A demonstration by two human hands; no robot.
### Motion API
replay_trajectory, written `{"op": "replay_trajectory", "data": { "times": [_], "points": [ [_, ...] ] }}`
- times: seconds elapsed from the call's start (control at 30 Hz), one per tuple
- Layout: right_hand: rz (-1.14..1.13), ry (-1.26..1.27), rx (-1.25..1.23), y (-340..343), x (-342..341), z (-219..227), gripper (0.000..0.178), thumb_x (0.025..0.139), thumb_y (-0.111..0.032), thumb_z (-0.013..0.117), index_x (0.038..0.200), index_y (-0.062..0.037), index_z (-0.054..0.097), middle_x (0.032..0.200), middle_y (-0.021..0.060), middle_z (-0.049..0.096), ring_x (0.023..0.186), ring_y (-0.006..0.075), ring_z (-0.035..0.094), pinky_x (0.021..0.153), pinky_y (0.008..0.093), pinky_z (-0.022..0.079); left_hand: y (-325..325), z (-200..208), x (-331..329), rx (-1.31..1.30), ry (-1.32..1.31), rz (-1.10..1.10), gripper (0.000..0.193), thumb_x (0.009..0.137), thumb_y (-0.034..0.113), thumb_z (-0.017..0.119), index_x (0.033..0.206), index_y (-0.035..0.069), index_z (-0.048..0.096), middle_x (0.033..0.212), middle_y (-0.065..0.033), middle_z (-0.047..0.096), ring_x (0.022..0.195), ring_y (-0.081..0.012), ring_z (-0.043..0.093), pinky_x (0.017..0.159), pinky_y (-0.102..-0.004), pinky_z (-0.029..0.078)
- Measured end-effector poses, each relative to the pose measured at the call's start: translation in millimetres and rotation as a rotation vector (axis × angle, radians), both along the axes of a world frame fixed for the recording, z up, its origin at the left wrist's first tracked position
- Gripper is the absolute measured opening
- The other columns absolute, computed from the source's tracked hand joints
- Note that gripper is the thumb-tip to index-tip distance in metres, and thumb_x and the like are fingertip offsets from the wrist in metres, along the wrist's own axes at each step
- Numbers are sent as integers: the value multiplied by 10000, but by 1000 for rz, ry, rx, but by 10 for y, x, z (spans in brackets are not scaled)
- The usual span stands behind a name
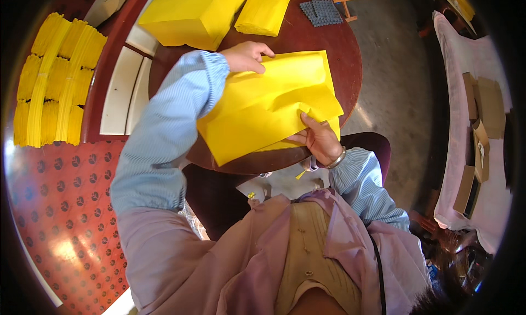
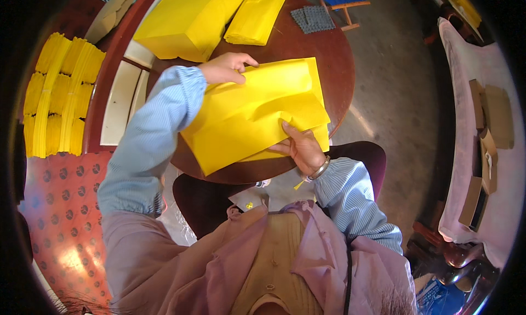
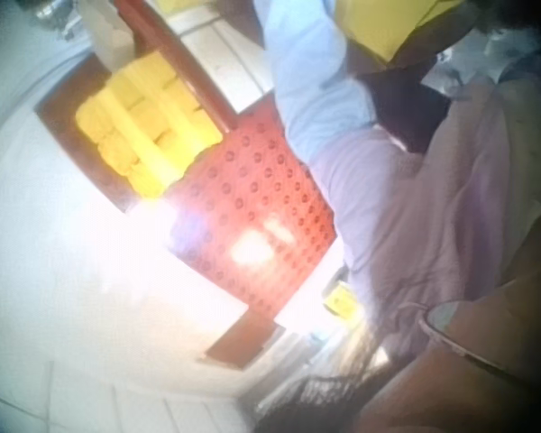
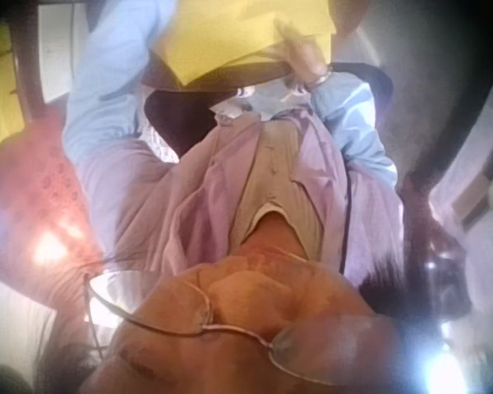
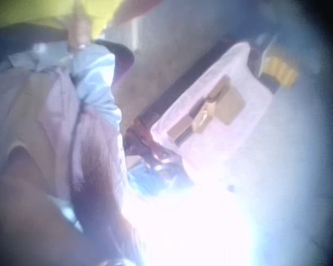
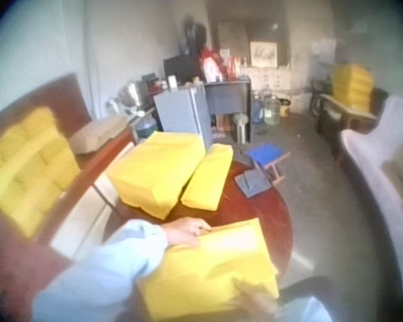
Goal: The person folds yellow paper sheets by hand on a round table, repeatedly folding each sheet in half and pressing the crease. They stack the folded sheets and continue the process with additional sheets from a nearby pile.
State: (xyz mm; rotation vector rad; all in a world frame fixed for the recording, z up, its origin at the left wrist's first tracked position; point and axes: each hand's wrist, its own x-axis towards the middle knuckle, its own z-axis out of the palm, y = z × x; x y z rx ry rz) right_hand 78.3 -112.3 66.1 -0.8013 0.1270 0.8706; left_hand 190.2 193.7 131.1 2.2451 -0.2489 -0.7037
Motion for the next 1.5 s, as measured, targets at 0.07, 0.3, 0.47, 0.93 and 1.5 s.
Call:
{"op": "replay_trajectory", "data": {
  "times": [0.07,0.3,0.47,0.93,1.5],
  "points": [
    [-24,79,-100,22,-22,-120,419,1129,-192,547,1507,-26,483,1405,156,659,1225,342,708,1051,499,606,-51,-390,48,-50,64,76,637,857,74,695,1471,-13,549,965,-99,732,846,-137,663,781,-285,530],
    [-76,206,-82,-8,-37,-320,380,1133,-193,527,1457,5,518,1388,140,672,1210,315,713,1030,452,607,-346,-846,-697,183,-617,206,637,893,111,706,1502,44,533,1412,-218,595,1287,-360,577,1085,-459,470],
    [-61,89,-112,-45,-198,-181,441,1107,-124,560,1523,-33,446,1441,147,632,1259,284,679,1077,437,568,-755,-970,-1387,156,-655,317,594,969,212,704,1517,66,529,1587,-203,480,1544,-406,360,1253,-597,289],
    [-182,-1615,-1112,-441,986,-279,455,970,-147,750,1393,-101,589,1338,159,671,1333,350,609,1138,482,439,-848,-1044,-1571,329,-676,248,660,1013,377,667,1616,204,461,1714,-110,360,1629,-314,225,1317,-542,199],
    [616,-1867,-729,-681,1374,-125,328,1045,-254,640,1331,-134,746,1396,72,724,1427,284,580,1279,558,258,540,-787,-2506,-168,-364,331,532,997,322,620,1456,55,599,1587,-156,536,1490,-351,478,1296,-521,258]
  ]
}}
